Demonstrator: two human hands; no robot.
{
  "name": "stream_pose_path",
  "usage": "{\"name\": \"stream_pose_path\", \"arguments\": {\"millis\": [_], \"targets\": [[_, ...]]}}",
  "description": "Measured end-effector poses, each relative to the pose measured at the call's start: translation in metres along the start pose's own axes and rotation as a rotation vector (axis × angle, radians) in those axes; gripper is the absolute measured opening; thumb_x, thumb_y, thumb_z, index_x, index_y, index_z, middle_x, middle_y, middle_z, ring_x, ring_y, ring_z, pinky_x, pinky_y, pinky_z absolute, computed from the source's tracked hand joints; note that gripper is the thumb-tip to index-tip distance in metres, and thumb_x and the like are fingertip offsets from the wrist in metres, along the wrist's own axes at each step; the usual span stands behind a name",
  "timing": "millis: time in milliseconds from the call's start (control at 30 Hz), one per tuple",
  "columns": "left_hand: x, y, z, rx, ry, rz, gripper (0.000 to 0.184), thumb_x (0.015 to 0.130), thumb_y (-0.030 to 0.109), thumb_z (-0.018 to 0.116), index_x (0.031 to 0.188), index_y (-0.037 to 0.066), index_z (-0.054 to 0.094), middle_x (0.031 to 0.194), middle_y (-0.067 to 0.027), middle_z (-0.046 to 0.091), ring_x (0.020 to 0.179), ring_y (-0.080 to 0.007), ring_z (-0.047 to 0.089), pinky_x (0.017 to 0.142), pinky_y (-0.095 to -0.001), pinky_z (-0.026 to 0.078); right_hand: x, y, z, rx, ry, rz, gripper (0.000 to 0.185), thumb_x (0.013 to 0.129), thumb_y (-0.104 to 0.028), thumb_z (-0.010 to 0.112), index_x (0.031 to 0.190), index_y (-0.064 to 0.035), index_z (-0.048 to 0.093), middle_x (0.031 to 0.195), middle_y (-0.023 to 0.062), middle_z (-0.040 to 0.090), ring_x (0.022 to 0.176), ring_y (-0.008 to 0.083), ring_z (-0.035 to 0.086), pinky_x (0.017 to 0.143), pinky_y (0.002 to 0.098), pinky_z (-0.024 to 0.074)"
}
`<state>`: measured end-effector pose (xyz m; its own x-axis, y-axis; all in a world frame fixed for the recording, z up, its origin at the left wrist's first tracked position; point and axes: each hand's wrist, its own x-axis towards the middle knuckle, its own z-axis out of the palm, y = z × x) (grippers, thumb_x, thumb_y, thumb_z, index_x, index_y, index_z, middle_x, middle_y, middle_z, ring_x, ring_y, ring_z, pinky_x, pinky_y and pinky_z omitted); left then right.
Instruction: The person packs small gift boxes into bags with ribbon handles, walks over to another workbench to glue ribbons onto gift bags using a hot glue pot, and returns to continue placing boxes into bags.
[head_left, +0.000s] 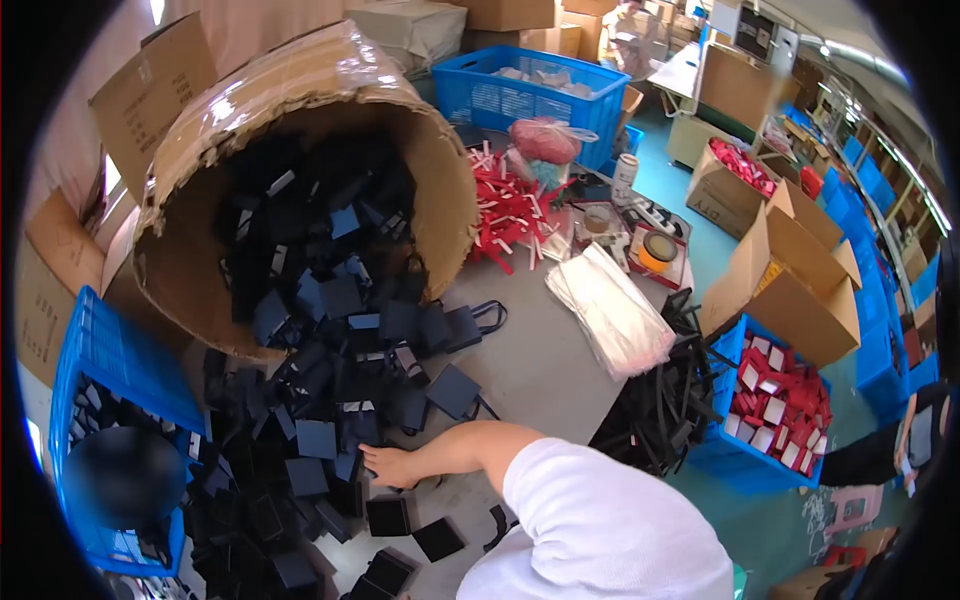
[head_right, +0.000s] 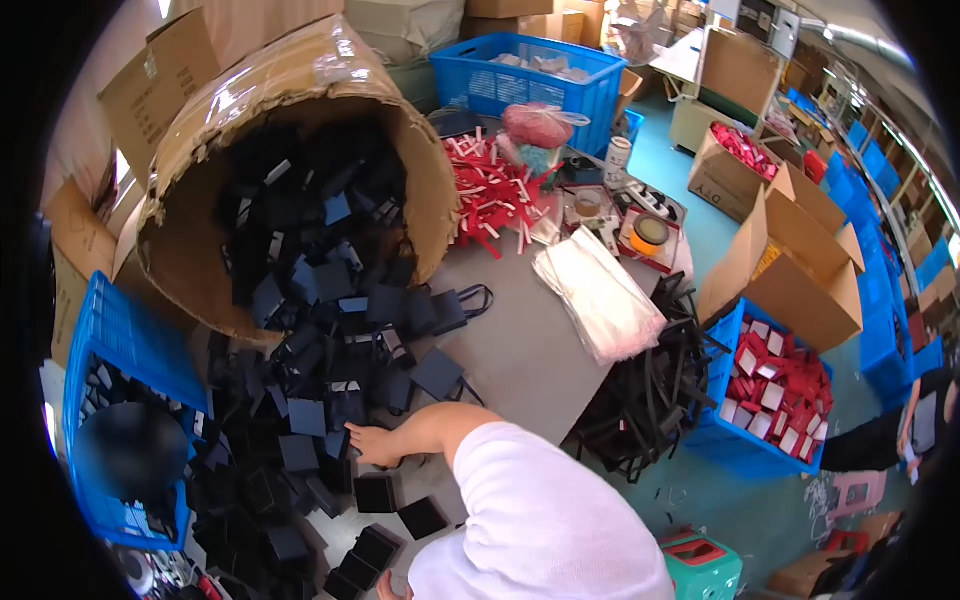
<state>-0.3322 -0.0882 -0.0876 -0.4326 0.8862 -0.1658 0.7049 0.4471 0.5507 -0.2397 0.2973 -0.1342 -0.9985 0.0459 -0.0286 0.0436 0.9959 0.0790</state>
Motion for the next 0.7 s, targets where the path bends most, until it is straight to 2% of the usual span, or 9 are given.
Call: {"name": "stream_pose_path", "arguments": {"millis": [67, 133, 200, 333, 367, 400, 467, 533, 700], "targets": [[0.020, 0.057, -0.008, -0.210, 0.164, 0.110, 0.063, 0.081, 0.029, 0.068, 0.132, 0.000, 0.043, 0.134, -0.0251, 0.042, 0.119, -0.0383, 0.045, 0.099, -0.0381, 0.038, -0.015, -0.020, -0.057, 0.427, 0.085, 0.284, 0.039, 0.071, -0.025, 0.060, 0.108, -0.0131, 0.061, 0.115, 0.0232, 0.054, 0.117, 0.0412, 0.045, 0.106, 0.0641, 0.0093], [0.064, 0.059, 0.018, -0.311, 0.299, 0.194, 0.088, 0.059, 0.009, 0.075, 0.136, -0.002, 0.034, 0.132, -0.0190, 0.044, 0.121, -0.0335, 0.044, 0.103, -0.0417, 0.033, -0.021, -0.041, -0.095, 1.038, -0.037, 0.522, 0.043, 0.071, -0.022, 0.060, 0.112, -0.0088, 0.059, 0.110, 0.0205, 0.059, 0.111, 0.0372, 0.052, 0.100, 0.0595, 0.0275], [0.099, 0.077, 0.035, -0.253, 0.356, 0.257, 0.108, 0.050, 0.013, 0.080, 0.140, -0.003, 0.023, 0.132, -0.0229, 0.040, 0.122, -0.0349, 0.042, 0.103, -0.0434, 0.034, -0.014, -0.057, -0.078, 1.343, -0.037, 0.469, 0.039, 0.073, -0.020, 0.057, 0.109, -0.0064, 0.060, 0.107, 0.0184, 0.062, 0.103, 0.0342, 0.058, 0.087, 0.0490, 0.0431], [0.142, 0.138, 0.034, -0.365, 0.254, 0.530, 0.102, 0.053, 0.012, 0.080, 0.138, -0.005, 0.026, 0.131, -0.0242, 0.040, 0.122, -0.0334, 0.042, 0.103, -0.0437, 0.032, -0.039, -0.079, -0.061, 1.497, 0.426, 0.456, 0.029, 0.078, -0.028, 0.055, 0.093, -0.0041, 0.059, 0.091, 0.0184, 0.065, 0.089, 0.0358, 0.062, 0.074, 0.0414, 0.0486], [0.150, 0.154, 0.037, -0.388, 0.218, 0.563, 0.101, 0.054, 0.011, 0.080, 0.138, -0.004, 0.026, 0.131, -0.0238, 0.040, 0.122, -0.0333, 0.043, 0.103, -0.0437, 0.032, -0.061, -0.070, -0.094, 1.333, 0.254, 0.613, 0.031, 0.075, -0.022, 0.053, 0.099, -0.0048, 0.062, 0.100, 0.0183, 0.065, 0.096, 0.0353, 0.060, 0.078, 0.0428, 0.0481], [0.155, 0.170, 0.041, -0.411, 0.173, 0.598, 0.100, 0.055, 0.011, 0.080, 0.138, -0.004, 0.026, 0.132, -0.0235, 0.040, 0.121, -0.0332, 0.043, 0.103, -0.0436, 0.032, -0.079, -0.075, -0.116, 1.309, 0.370, 0.802, 0.021, 0.078, -0.022, 0.055, 0.088, -0.0054, 0.062, 0.093, 0.0164, 0.064, 0.090, 0.0363, 0.060, 0.073, 0.0448, 0.0477], [0.164, 0.203, 0.054, -0.463, 0.060, 0.673, 0.098, 0.056, 0.011, 0.079, 0.138, -0.004, 0.027, 0.132, -0.0229, 0.040, 0.120, -0.0330, 0.043, 0.103, -0.0436, 0.032, -0.099, -0.079, -0.110, 0.851, 0.983, 0.640, 0.018, 0.081, -0.022, 0.057, 0.076, -0.0052, 0.058, 0.082, 0.0143, 0.059, 0.081, 0.0353, 0.058, 0.067, 0.0450, 0.0466], [0.163, 0.232, 0.070, -0.515, -0.056, 0.728, 0.096, 0.058, 0.010, 0.078, 0.137, -0.003, 0.027, 0.132, -0.0223, 0.040, 0.120, -0.0328, 0.044, 0.104, -0.0435, 0.032, -0.121, -0.073, -0.133, 0.574, 1.196, 0.600, 0.023, 0.084, -0.017, 0.058, 0.066, -0.0037, 0.051, 0.069, 0.0120, 0.051, 0.068, 0.0319, 0.055, 0.058, 0.0422, 0.0435], [0.138, 0.265, 0.084, -0.609, -0.263, 0.737, 0.090, 0.061, 0.009, 0.076, 0.137, -0.002, 0.028, 0.133, -0.0207, 0.039, 0.118, -0.0322, 0.045, 0.104, -0.0433, 0.032, -0.161, -0.052, -0.159, 0.509, 1.497, 1.031, 0.025, 0.087, -0.015, 0.057, 0.068, -0.0019, 0.048, 0.066, 0.0127, 0.049, 0.064, 0.0329, 0.053, 0.056, 0.0424, 0.0399]]}}
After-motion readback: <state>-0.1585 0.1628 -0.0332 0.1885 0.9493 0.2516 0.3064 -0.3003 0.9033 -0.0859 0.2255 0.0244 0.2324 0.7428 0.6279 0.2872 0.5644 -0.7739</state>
